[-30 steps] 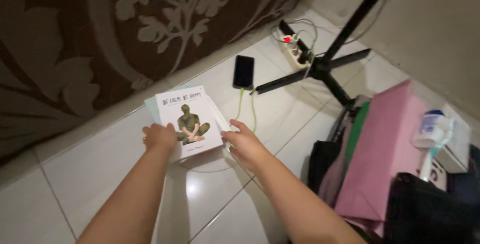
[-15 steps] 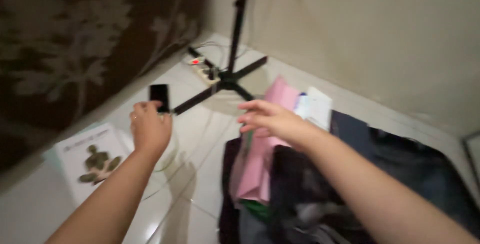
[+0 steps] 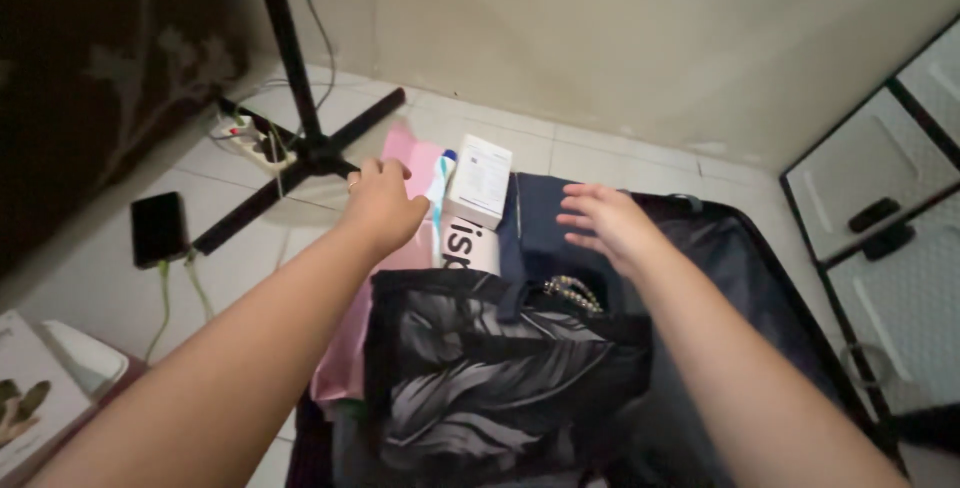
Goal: The person unpacks a suitcase by removing books, a phone box, toiletries, a purse, and multiple folded clothing items. They place each item on the floor beside the suitcase in sequence.
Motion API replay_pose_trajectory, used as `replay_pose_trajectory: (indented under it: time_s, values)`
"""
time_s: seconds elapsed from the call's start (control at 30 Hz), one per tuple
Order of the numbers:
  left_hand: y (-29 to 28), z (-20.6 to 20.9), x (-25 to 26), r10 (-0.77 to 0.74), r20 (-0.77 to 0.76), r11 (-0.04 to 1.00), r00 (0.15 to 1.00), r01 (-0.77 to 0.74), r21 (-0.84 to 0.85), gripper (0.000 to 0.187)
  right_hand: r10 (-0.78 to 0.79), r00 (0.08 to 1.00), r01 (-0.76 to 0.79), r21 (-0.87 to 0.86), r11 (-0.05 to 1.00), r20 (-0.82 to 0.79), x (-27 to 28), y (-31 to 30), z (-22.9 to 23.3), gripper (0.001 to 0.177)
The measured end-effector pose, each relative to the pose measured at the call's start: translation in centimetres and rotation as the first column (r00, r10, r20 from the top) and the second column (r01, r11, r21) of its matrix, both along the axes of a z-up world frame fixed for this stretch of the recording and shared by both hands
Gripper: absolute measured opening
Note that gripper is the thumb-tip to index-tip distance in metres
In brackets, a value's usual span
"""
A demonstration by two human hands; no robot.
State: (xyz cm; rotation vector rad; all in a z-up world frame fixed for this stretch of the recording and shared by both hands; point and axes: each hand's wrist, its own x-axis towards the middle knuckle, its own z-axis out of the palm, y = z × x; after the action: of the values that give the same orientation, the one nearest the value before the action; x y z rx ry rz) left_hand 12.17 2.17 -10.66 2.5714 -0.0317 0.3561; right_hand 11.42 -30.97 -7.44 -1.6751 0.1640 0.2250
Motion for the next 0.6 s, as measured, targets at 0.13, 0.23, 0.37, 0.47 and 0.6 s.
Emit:
replay_pose_trajectory:
  time_s: [0.13,0.23,0.37,0.47,0.6]
  values:
    - [-1.6,-2.0,1.8,0.025,-0.084,1.0,0.996,-0.026,-0.01,0.061,-0.021,1.0,0.021,-0.025,0.999,-0.009,1.7,0.5,-3.3,0.037]
    - [-2.2,-3.6,4.0,0.088,-0.248,0.979,0.965,-0.13,-0.158,0.076,-0.002,0.998,0.009,-0.109,0.994,0.066,4.3,2.3,-5.8,0.04]
    - [-2.8,-5.3,5.6,0.177,-0.338,0.955,0.924,-0.244,-0.166,0.09,0.146,0.946,0.005,-0.464,0.886,0.289,8.3,5.8,-9.6,0.051]
    - [-2.9,-7.4,7.4,0.196,-0.237,0.96,0.952,-0.236,-0.153,0.091,0.17,0.923,0.081,-0.605,0.792,0.346,10.7,8.4,-10.8,0.059]
    - [-4.5,-7.2,8.2,0.203,-0.258,0.964,0.945,-0.239,-0.117,0.078,0.1,0.946,0.159,-0.707,0.689,0.309,9.5,11.3,-7.9,0.064]
